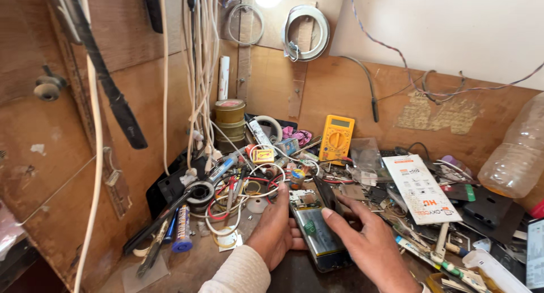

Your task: The person removes the back cover of a smartphone, disconnects the old battery, and installs a new battery. They then reconnect the battery connector, reattach the back cover, and test the device by pressing the power button.

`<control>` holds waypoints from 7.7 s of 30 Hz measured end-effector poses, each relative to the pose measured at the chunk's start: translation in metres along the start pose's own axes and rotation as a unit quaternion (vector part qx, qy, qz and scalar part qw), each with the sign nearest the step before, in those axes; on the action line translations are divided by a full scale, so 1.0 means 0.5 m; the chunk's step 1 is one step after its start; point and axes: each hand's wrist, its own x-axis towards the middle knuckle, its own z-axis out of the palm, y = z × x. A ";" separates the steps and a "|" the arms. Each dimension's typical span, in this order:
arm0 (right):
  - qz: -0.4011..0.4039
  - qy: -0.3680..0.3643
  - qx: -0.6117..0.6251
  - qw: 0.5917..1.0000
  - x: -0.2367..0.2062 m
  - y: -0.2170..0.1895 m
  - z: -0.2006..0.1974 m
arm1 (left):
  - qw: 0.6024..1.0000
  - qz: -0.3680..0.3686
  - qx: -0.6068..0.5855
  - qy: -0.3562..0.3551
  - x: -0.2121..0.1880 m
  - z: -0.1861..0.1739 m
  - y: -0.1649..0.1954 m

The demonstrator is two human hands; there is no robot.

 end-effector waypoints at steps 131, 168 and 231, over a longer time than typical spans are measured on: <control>-0.156 0.111 -0.110 0.975 -0.070 -0.017 -0.056 | 0.941 0.262 0.205 -0.058 -0.055 0.000 0.061; -0.167 -0.006 -0.108 0.980 -0.070 0.007 -0.080 | 0.835 0.277 0.476 0.017 -0.139 0.060 0.045; -0.520 0.112 -0.186 0.826 -0.080 -0.024 -0.046 | 0.980 0.158 0.125 0.000 -0.069 0.009 0.054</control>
